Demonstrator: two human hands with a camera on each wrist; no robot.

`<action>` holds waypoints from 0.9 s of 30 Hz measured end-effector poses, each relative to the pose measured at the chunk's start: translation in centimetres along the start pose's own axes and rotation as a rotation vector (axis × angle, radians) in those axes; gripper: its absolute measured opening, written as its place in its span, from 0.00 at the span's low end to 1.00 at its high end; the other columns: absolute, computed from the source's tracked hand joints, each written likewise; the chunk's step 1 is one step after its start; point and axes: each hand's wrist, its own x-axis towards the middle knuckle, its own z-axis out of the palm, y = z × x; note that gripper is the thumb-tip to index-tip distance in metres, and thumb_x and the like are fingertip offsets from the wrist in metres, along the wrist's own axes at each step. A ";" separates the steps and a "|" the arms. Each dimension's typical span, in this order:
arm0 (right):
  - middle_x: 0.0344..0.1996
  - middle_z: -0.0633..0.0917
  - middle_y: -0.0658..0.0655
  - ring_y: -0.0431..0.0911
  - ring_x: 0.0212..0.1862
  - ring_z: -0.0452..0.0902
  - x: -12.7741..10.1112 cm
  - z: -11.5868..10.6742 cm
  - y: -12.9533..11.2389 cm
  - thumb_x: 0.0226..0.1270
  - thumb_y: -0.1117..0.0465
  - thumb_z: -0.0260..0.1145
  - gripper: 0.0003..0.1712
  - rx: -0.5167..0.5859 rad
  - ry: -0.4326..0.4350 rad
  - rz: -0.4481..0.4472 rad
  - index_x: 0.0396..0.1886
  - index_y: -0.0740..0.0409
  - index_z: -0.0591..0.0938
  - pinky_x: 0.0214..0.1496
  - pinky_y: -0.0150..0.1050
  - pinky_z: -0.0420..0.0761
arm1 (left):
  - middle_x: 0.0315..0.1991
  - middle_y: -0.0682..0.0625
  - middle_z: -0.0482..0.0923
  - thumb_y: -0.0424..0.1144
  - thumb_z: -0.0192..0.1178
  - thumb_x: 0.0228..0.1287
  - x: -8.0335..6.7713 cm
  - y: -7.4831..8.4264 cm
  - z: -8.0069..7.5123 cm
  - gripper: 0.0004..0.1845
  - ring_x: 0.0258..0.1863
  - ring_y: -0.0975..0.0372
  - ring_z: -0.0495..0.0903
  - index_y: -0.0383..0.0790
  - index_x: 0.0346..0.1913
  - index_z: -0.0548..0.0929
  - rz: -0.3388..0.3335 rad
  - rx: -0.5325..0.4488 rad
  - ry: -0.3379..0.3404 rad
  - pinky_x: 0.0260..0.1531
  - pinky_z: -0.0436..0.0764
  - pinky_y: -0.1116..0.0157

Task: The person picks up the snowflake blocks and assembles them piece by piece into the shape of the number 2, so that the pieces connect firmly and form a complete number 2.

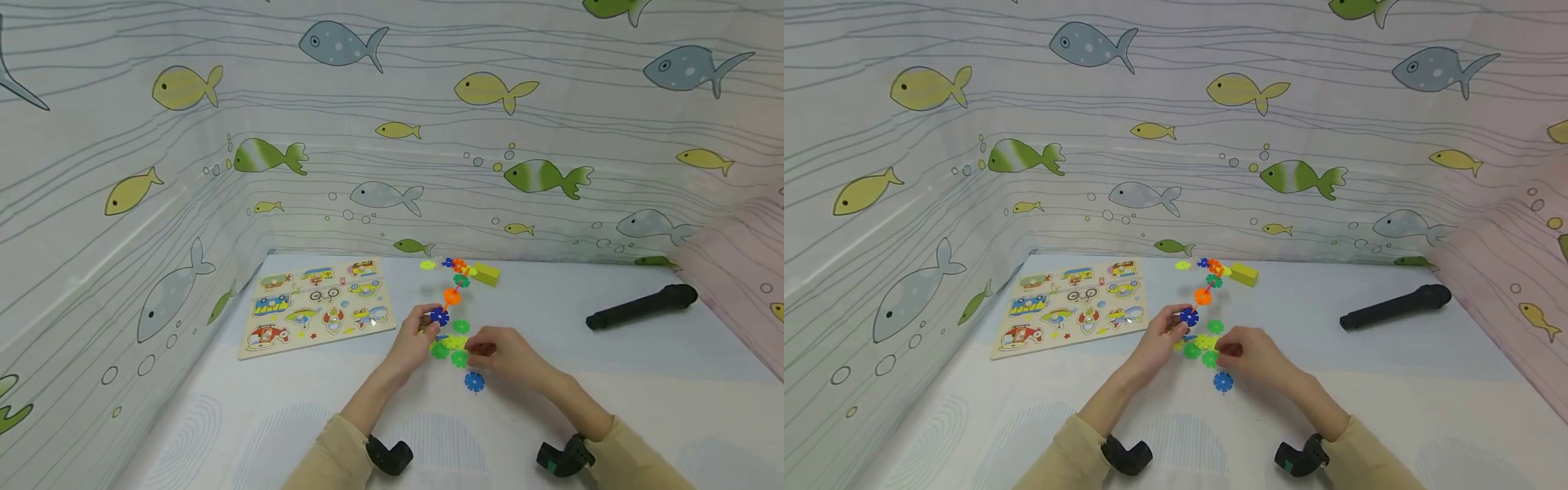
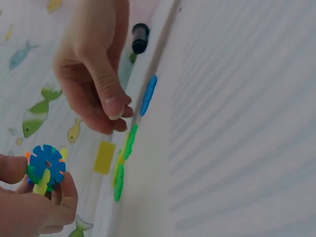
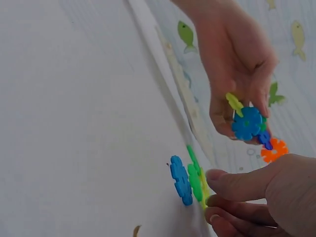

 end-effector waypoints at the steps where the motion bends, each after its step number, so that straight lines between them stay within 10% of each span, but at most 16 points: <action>1: 0.33 0.84 0.45 0.36 0.34 0.76 0.0 0.1 -0.1 0.59 0.60 0.76 0.13 -0.003 -0.017 -0.017 0.43 0.58 0.88 0.37 0.29 0.80 | 0.56 0.42 0.72 0.33 0.46 0.78 0.0 0.0 -0.1 0.21 0.56 0.49 0.73 0.41 0.69 0.69 0.001 -0.007 0.001 0.57 0.76 0.60; 12: 0.32 0.80 0.44 0.39 0.33 0.72 -0.3 -0.3 -0.4 0.49 0.54 0.82 0.15 -0.053 -0.199 -0.047 0.36 0.49 0.87 0.35 0.31 0.76 | 0.58 0.40 0.72 0.31 0.46 0.77 0.1 0.0 -0.3 0.21 0.59 0.45 0.72 0.40 0.69 0.69 -0.025 -0.074 0.004 0.61 0.75 0.56; 27: 0.26 0.77 0.44 0.40 0.30 0.72 -0.3 0.2 -0.7 0.56 0.59 0.78 0.16 -0.078 -0.163 0.044 0.35 0.49 0.77 0.32 0.31 0.75 | 0.53 0.40 0.73 0.32 0.47 0.73 0.4 0.0 -0.2 0.21 0.57 0.44 0.73 0.38 0.66 0.72 -0.046 -0.111 0.044 0.56 0.74 0.59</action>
